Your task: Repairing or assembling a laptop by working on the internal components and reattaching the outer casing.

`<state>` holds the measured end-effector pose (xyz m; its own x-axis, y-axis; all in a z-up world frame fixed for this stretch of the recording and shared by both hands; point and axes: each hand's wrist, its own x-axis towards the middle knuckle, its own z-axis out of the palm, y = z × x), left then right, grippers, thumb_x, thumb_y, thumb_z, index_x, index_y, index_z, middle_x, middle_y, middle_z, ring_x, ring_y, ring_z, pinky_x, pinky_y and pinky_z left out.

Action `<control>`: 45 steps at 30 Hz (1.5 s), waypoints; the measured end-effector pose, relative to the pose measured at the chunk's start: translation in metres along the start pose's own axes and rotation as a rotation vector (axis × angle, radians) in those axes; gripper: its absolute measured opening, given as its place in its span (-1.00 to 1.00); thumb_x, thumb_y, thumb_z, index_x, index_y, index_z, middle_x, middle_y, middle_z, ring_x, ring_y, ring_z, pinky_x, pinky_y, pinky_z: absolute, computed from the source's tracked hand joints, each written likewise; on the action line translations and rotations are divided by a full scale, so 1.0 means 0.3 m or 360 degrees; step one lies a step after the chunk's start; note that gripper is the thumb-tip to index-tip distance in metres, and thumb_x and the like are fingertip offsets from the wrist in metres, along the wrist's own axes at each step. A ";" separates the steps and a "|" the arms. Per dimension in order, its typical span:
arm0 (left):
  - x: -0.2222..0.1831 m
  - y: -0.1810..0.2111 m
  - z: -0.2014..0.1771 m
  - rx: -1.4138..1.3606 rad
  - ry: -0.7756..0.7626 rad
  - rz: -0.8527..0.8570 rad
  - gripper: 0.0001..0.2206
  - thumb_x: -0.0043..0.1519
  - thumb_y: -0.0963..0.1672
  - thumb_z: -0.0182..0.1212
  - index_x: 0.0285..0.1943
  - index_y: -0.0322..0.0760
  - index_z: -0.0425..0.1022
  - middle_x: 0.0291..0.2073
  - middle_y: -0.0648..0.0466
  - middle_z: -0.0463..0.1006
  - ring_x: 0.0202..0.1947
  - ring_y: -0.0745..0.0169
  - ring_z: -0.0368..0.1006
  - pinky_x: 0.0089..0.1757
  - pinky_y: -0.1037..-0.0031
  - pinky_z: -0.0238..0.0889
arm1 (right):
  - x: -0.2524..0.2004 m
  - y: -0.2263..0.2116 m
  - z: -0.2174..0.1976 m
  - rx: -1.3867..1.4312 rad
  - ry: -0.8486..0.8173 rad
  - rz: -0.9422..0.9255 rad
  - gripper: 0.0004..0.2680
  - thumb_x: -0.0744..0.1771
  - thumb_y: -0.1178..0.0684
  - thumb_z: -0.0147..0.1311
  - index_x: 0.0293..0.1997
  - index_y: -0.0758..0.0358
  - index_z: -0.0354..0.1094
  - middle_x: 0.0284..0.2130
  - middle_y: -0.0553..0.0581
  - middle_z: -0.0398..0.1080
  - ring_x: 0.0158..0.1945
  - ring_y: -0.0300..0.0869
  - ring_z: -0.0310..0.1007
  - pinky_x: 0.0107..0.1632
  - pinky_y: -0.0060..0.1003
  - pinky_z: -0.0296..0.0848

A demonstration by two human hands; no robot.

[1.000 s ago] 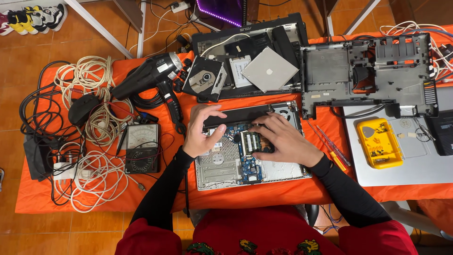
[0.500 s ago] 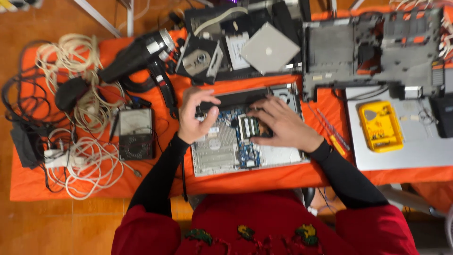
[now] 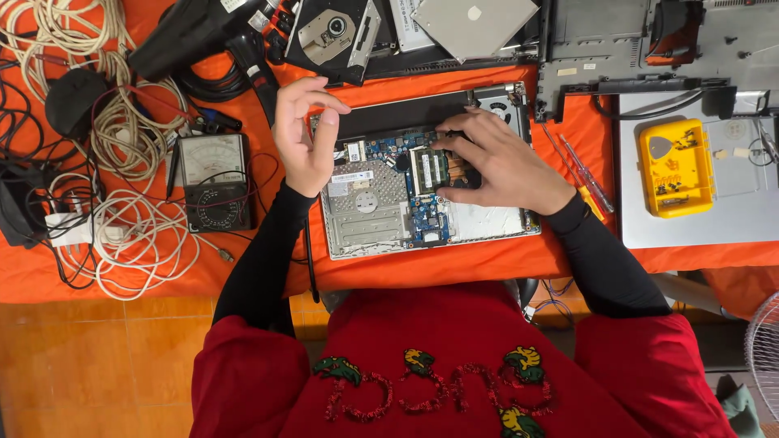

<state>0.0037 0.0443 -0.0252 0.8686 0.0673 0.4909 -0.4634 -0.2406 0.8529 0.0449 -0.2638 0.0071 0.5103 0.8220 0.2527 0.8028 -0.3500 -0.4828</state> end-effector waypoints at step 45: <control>0.035 -0.011 -0.029 -0.0397 -0.0060 -0.0225 -0.68 0.42 -0.15 0.07 0.31 -0.40 0.26 -0.17 0.00 0.58 -0.01 0.26 0.50 0.18 0.37 0.25 | 0.005 -0.021 -0.024 0.0010 -0.0011 0.0053 -0.52 0.18 -0.19 0.34 0.08 0.32 0.41 0.11 0.19 0.31 0.28 0.06 0.22 0.44 0.06 0.03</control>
<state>0.0129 0.0543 -0.0213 0.9314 0.0461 0.3610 -0.3620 0.0145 0.9321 0.0430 -0.2636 0.0167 0.5343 0.8133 0.2305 0.7835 -0.3740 -0.4962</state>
